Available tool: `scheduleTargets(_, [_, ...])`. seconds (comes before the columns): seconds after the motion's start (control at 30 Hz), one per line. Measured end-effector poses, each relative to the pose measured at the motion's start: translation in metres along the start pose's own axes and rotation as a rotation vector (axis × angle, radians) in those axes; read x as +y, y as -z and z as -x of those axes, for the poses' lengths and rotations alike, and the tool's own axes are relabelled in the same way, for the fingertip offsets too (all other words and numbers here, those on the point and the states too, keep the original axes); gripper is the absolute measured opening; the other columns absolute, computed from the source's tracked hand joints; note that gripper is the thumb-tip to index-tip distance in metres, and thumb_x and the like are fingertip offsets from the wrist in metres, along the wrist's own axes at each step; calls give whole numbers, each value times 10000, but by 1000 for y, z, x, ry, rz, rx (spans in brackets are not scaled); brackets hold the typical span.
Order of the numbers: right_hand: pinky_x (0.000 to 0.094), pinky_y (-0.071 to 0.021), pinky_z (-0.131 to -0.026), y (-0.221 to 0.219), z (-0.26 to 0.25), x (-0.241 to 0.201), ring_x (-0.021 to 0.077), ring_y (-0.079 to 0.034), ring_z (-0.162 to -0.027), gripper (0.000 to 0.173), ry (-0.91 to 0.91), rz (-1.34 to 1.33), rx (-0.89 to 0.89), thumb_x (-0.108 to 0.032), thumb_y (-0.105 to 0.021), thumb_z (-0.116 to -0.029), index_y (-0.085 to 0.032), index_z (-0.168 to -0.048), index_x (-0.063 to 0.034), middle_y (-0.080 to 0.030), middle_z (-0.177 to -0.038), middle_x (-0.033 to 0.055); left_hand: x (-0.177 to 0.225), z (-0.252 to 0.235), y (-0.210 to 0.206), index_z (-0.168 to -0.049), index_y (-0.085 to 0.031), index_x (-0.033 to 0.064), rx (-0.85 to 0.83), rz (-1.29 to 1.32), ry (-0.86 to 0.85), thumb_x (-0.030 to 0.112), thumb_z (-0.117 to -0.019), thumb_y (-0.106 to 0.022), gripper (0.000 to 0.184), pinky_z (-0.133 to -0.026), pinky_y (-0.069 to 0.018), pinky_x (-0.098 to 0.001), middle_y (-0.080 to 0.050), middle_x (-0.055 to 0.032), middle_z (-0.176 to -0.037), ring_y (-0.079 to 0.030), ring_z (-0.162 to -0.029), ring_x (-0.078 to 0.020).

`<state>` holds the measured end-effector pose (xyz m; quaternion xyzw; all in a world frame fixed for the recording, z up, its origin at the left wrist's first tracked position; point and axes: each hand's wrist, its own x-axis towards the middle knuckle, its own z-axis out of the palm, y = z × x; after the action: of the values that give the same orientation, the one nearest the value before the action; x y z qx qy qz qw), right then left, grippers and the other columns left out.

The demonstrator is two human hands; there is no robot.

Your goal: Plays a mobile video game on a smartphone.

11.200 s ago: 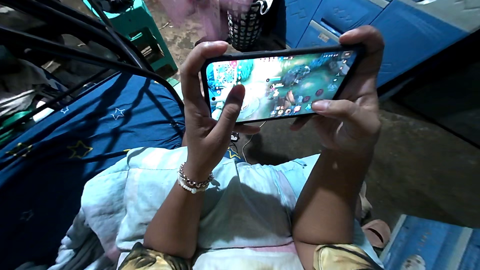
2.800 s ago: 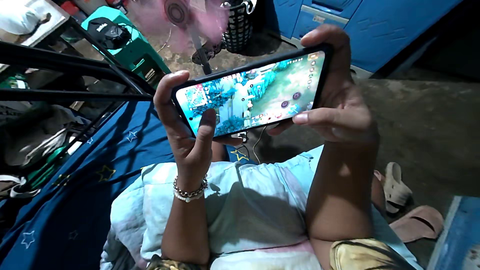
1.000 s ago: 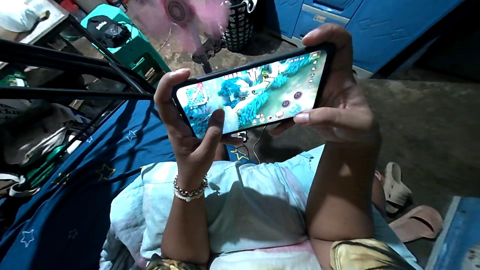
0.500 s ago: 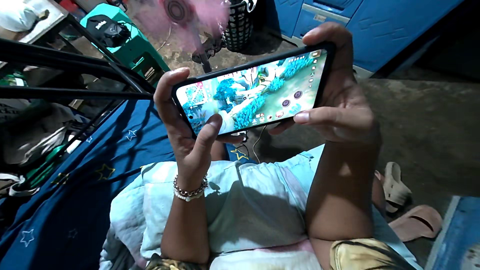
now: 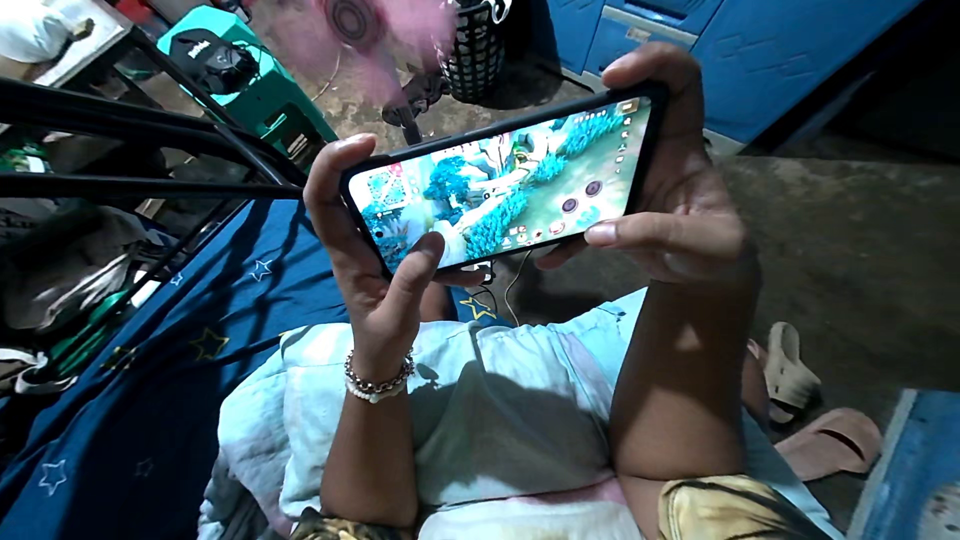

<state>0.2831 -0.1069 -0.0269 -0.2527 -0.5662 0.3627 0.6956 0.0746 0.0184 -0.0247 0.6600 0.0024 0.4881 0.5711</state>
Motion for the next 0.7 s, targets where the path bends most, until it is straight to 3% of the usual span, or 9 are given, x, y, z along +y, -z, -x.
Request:
scheduleTargets(0.2, [391, -671, -640, 0, 0, 0, 231, -677, -1116, 750, -1, -7, -3, 51, -663, -825, -323, -1437, -220, -555, -1330, 49, 0, 1, 1, -1480, -314, 248, -15, 5, -8, 133, -925, -715, 694, -732, -641, -264, -488, 43, -1399, -627, -1145, -102])
scheduleTargets(0.33, [356, -667, -623, 1, -1, 0, 203, -688, -1079, 745, 5, 30, 9, 40, -665, -826, -315, -1435, -210, -551, -1326, 32, -1, 0, 1, -1483, -315, 249, -23, 30, -6, 111, -925, -712, 699, -661, -651, -277, -485, 28, -1407, -648, -1120, -117])
scheduleTargets(0.63, [357, -669, -632, 3, -1, 0, 204, -684, -1092, 738, 5, 46, 7, 27, -672, -834, -313, -1433, -213, -553, -1323, 30, 0, 0, 5, -1494, -329, 242, -51, 57, 14, 20, -880, -639, 723, -736, -641, -289, -480, 22, -1414, -614, -1174, -127])
scheduleTargets(0.7, [360, -668, -620, 3, -1, 0, 209, -687, -1089, 735, 5, 29, 3, 36, -667, -838, -310, -1426, -221, -555, -1329, 31, 0, 0, 5, -1496, -331, 247, -57, 89, 27, 13, -883, -637, 725, -709, -648, -301, -487, 11, -1408, -627, -1158, -136])
